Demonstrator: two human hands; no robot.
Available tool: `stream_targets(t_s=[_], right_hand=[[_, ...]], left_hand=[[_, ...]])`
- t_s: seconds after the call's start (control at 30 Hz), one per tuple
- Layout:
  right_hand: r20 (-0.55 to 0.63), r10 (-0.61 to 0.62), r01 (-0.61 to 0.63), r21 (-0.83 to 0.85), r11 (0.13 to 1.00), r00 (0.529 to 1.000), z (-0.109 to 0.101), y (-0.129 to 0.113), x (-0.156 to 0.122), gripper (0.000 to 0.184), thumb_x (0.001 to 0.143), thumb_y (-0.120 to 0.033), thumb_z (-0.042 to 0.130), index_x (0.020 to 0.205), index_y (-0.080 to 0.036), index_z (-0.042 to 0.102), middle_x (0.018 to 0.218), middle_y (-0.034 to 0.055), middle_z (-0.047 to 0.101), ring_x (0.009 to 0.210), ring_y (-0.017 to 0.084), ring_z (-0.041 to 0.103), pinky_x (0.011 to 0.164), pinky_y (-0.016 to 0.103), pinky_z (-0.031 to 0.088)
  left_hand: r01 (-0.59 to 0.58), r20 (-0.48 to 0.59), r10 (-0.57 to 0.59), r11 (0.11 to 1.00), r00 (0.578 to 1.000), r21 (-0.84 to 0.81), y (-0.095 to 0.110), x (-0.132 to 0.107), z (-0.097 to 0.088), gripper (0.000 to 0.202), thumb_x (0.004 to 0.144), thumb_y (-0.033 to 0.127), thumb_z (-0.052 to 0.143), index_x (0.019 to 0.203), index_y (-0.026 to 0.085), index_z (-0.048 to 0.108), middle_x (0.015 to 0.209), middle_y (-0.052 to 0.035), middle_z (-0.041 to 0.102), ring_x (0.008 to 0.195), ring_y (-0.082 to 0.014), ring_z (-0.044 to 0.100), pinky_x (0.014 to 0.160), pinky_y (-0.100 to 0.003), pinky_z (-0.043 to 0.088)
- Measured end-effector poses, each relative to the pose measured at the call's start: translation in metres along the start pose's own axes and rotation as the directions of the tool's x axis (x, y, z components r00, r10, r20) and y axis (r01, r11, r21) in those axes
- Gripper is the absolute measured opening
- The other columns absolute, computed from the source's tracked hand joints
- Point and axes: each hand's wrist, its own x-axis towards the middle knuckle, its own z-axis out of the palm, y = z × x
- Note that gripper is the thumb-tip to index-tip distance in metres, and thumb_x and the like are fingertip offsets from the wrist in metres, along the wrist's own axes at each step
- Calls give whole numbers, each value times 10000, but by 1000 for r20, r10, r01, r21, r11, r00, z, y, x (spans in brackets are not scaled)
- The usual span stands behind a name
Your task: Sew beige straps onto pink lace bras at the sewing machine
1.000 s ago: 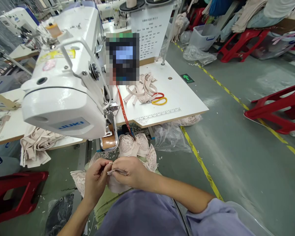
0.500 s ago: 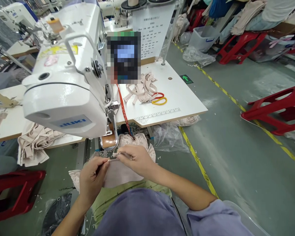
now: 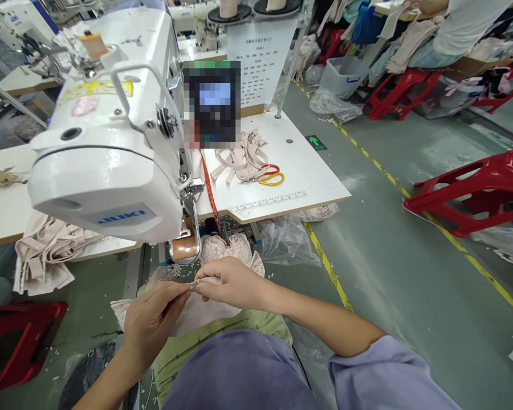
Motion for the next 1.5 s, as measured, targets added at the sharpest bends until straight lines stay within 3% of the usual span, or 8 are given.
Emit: stream_targets(t_s=[0.27,0.5,0.7,0.9,1.03,1.17,1.37,1.5], right_hand=[[2,-126,123,-205,971,992,-1,-2,-3,147,899,-219,572,934,-185,711,816,5,725,763,137,644,675,224,399],[21,-219,208,-415,886,975,1,-1,-5,166,935,-221,533,957,-175,691,815,20,716,760,153,644,664,250,395],[-132,-360,240,-533,811,923,8,1,-4,193,962,-232,502,875,-180,666,805,29,682,764,149,608,658,253,388],[-118,-335,223,-541,811,935,-12,-14,29,119,856,-196,555,783,-181,648,709,2,605,667,127,514,612,255,309],[-87,-177,108,-514,851,980,-28,-24,54,184,794,-156,537,615,-174,575,609,-14,541,572,106,402,564,276,222],[-66,-156,95,-545,833,986,-31,-28,61,228,789,-183,510,562,-171,523,581,-1,515,575,114,370,576,299,202],[-74,-128,58,-603,795,989,-29,-30,59,277,792,-159,522,520,-173,473,517,-16,420,511,103,287,536,310,177],[-206,-352,108,-711,695,913,-16,-11,46,189,917,-281,524,875,-191,685,803,53,612,747,180,511,663,307,357]], left_hand=[[134,115,-130,991,985,-28,1,2,-1,111,938,160,565,971,189,667,787,6,701,681,-96,643,607,-178,451],[158,406,-199,978,892,133,-3,13,-6,216,996,262,455,947,213,659,777,10,704,672,-144,651,552,-233,398],[11,261,-109,937,959,349,-1,12,3,366,1028,293,293,803,192,563,672,-17,607,574,-177,562,524,-299,333],[242,120,-285,927,951,286,-12,21,-1,251,1008,332,418,892,205,600,708,15,670,598,-135,616,530,-233,373],[-21,81,-24,862,996,507,-39,15,-4,203,985,226,456,1118,195,607,634,22,621,543,-137,562,500,-252,312],[-316,209,238,759,948,570,-63,10,-10,416,929,62,446,1325,183,493,761,-7,660,621,-144,555,559,-274,355],[-385,292,254,685,922,619,-66,14,-16,448,898,38,439,1319,186,476,662,23,574,542,-144,497,493,-286,301],[-283,302,91,665,949,691,-47,18,-11,430,883,59,432,1287,187,504,585,30,506,468,-161,458,439,-309,169]])
